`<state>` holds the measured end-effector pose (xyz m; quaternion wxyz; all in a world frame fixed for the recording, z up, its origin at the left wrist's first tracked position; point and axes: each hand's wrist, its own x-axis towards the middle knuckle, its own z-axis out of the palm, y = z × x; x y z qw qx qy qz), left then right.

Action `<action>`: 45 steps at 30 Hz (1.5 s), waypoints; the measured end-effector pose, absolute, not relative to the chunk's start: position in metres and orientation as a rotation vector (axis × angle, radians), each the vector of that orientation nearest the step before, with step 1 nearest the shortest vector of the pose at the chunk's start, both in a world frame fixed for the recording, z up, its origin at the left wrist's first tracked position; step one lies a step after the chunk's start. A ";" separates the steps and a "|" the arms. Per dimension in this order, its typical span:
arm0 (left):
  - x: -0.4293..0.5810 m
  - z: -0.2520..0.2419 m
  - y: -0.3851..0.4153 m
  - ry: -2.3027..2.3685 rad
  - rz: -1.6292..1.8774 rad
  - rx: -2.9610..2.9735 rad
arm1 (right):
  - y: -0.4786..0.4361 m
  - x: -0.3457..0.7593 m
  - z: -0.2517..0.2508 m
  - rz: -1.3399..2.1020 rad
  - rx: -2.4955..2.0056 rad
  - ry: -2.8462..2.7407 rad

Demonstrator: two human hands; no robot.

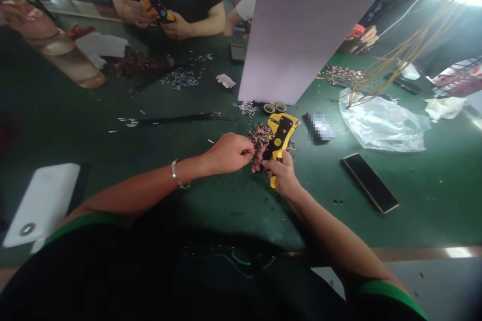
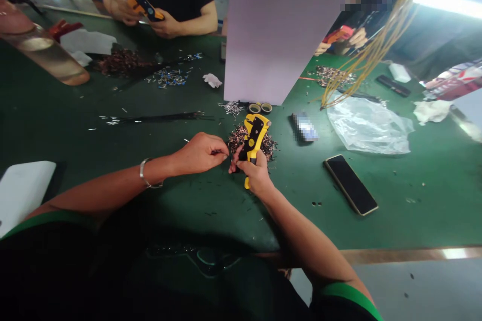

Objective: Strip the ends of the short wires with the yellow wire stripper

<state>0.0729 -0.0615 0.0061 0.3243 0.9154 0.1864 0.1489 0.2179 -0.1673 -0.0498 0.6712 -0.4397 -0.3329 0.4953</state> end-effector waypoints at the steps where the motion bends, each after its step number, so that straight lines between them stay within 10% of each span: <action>1: 0.073 0.006 -0.061 0.488 0.386 2.406 | -0.167 0.218 -0.050 1.117 -0.992 -0.742; 45: 0.075 0.000 -0.075 0.784 0.752 1.991 | -0.170 0.213 -0.046 1.129 -1.088 -1.018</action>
